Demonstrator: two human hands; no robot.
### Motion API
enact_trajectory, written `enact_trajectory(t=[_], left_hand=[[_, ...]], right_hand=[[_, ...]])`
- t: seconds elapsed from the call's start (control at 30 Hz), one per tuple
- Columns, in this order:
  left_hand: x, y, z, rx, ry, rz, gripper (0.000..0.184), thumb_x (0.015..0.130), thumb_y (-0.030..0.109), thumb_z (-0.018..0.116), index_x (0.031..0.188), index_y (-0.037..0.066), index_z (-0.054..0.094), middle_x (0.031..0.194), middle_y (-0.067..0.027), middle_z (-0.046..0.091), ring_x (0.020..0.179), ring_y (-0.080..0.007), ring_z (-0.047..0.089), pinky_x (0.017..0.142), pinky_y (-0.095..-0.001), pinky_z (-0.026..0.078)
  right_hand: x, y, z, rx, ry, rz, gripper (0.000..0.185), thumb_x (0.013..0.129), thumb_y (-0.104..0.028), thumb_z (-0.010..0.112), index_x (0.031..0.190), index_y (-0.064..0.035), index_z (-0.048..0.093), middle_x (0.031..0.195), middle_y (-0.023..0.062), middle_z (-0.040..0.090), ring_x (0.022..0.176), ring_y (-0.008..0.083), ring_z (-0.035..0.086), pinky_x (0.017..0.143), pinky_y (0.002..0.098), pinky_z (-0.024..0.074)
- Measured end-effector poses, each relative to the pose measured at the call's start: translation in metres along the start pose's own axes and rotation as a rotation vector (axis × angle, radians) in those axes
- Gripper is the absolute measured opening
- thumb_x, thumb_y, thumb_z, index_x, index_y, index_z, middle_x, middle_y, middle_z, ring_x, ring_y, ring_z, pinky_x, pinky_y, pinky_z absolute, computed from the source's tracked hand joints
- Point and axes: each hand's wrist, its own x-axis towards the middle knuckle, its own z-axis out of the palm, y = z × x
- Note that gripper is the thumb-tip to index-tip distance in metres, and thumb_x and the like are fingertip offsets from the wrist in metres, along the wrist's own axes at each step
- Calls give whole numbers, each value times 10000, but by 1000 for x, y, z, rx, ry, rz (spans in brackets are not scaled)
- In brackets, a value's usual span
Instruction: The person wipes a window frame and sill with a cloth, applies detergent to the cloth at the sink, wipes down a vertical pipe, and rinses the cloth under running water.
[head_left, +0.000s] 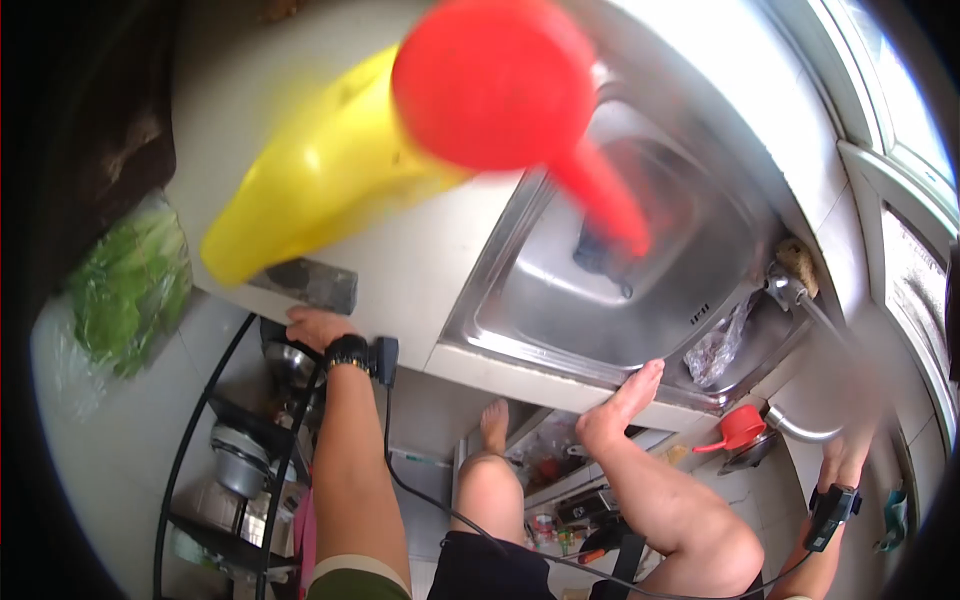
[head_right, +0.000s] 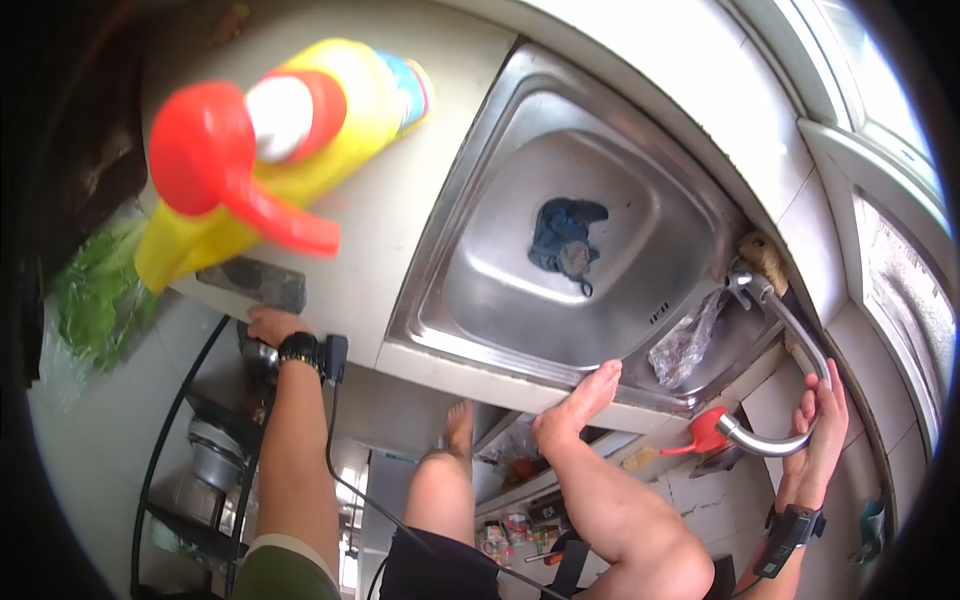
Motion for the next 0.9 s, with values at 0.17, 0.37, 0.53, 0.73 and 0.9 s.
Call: enact_trajectory(t=[0.17,0.37,0.53,0.73,0.9], left_hand=[[-4,9,-9,-56,0,-51,439,956,363,299,1029,-59,392,1060,-295,541,949,-396,570,813,-470,460],[20,-13,-1,282,-182,277,277,920,160,414,1091,-51,363,1114,-263,514,1019,-348,552,875,-444,456],[45,-43,20,-135,-84,124,359,919,277,372,1122,-19,385,1164,-228,494,1057,-360,524,915,-431,429],[-21,27,-4,-371,-52,-211,523,910,405,305,1184,-39,340,1316,-279,384,1146,-378,445,955,-486,378],[-8,22,-9,-305,-61,-210,472,912,374,270,1148,-29,340,1248,-288,439,1087,-417,486,927,-515,409]], right_hand=[[0,-2,4,134,47,30,445,917,-30,413,1350,33,334,849,94,576,475,30,345,342,165,298],[3,-6,-2,107,65,26,468,902,-25,423,1357,29,331,889,80,577,461,13,331,342,153,281],[-6,-18,10,121,123,73,461,905,-39,434,1352,29,345,895,81,576,442,12,330,338,149,286],[6,-7,-9,200,8,61,437,891,-17,434,1321,36,372,885,85,593,445,17,354,332,156,316],[5,-5,-11,252,-23,56,455,886,-11,435,1330,38,349,882,98,596,448,21,368,339,160,323]])
